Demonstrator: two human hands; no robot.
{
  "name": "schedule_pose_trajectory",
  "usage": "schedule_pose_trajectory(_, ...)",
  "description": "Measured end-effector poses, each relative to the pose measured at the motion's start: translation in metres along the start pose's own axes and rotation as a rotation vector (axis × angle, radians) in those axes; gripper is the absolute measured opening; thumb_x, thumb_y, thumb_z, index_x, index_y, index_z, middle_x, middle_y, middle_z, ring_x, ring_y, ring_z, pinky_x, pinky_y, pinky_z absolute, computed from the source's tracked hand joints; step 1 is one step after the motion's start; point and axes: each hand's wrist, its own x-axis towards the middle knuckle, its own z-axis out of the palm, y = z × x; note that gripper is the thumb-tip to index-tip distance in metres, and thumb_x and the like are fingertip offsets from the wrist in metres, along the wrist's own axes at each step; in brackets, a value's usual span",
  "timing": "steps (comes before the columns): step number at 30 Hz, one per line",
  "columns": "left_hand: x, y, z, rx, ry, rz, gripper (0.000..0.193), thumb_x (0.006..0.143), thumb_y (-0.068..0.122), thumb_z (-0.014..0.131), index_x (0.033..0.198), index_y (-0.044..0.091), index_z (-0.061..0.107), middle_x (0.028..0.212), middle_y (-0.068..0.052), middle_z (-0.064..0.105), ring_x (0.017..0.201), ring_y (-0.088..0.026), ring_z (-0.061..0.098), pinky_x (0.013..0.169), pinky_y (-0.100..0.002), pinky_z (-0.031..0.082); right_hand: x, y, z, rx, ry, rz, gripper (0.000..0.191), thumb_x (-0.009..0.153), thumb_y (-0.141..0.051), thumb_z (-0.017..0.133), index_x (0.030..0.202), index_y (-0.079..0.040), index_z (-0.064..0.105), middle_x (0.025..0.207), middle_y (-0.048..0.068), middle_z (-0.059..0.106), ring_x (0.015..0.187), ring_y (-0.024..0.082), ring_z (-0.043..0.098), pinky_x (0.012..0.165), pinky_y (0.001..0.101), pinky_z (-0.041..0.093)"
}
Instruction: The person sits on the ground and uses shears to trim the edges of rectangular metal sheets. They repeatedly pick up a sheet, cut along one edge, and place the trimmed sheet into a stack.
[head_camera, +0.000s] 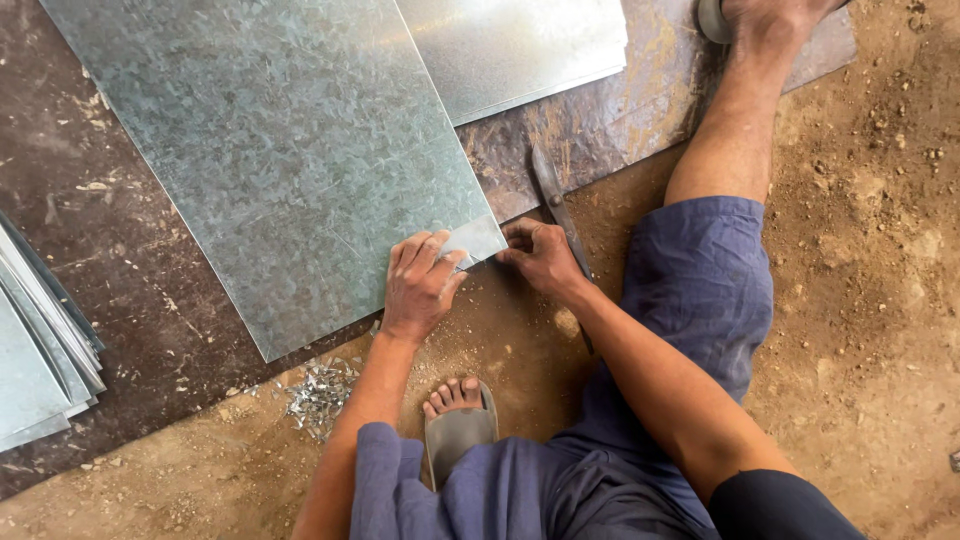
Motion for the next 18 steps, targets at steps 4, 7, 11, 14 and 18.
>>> schedule_pose_trajectory(4, 0.0011, -0.0001, 0.0016, 0.002, -0.027, -0.032, 0.038, 0.074, 0.020, 0.087, 0.110, 0.016, 0.075, 0.129, -0.005, 0.065, 0.124, -0.027, 0.056, 0.106, -0.046, 0.043, 0.0009, 0.0001, -0.0015, 0.005, -0.007, 0.013, 0.023, 0.084, -0.003, 0.080, 0.105, 0.001, 0.073, 0.099, 0.008, 0.078, 0.090, 0.014, 0.072, 0.082, 0.0293, 0.059)
schedule_pose_trajectory(7, 0.0010, -0.0006, 0.0016, -0.007, -0.019, -0.038, 0.037, 0.075, 0.020, 0.087, 0.110, 0.016, 0.076, 0.131, -0.005, 0.066, 0.125, -0.026, 0.057, 0.107, -0.044, 0.043, 0.0013, -0.0008, -0.0031, -0.035, -0.010, -0.011, 0.023, 0.084, -0.004, 0.080, 0.105, 0.001, 0.073, 0.099, 0.008, 0.077, 0.090, 0.014, 0.073, 0.082, 0.0293, 0.059)
schedule_pose_trajectory(11, 0.0008, -0.0026, 0.0019, -0.045, -0.028, -0.053, 0.036, 0.073, 0.020, 0.087, 0.108, 0.016, 0.077, 0.130, -0.004, 0.066, 0.125, -0.026, 0.056, 0.107, -0.044, 0.043, 0.0012, -0.0021, -0.0050, -0.050, -0.001, -0.035, 0.023, 0.082, -0.004, 0.081, 0.103, 0.001, 0.074, 0.097, 0.009, 0.078, 0.088, 0.015, 0.073, 0.080, 0.0300, 0.059)
schedule_pose_trajectory(14, 0.0012, -0.0038, 0.0027, -0.031, -0.020, -0.031, 0.034, 0.074, 0.020, 0.086, 0.107, 0.016, 0.077, 0.130, -0.005, 0.066, 0.125, -0.027, 0.056, 0.107, -0.045, 0.043, 0.0018, -0.0027, -0.0042, -0.056, 0.002, -0.031, 0.023, 0.081, -0.004, 0.082, 0.103, 0.001, 0.075, 0.096, 0.009, 0.078, 0.086, 0.015, 0.073, 0.079, 0.0299, 0.059)
schedule_pose_trajectory(18, 0.0016, -0.0026, 0.0056, 0.035, 0.015, 0.013, 0.028, 0.078, 0.017, 0.084, 0.105, 0.012, 0.077, 0.128, -0.009, 0.066, 0.123, -0.029, 0.057, 0.106, -0.046, 0.043, 0.0025, -0.0029, -0.0010, -0.061, 0.003, -0.005, 0.022, 0.082, -0.004, 0.081, 0.102, 0.001, 0.075, 0.095, 0.009, 0.078, 0.084, 0.015, 0.072, 0.078, 0.0303, 0.059)
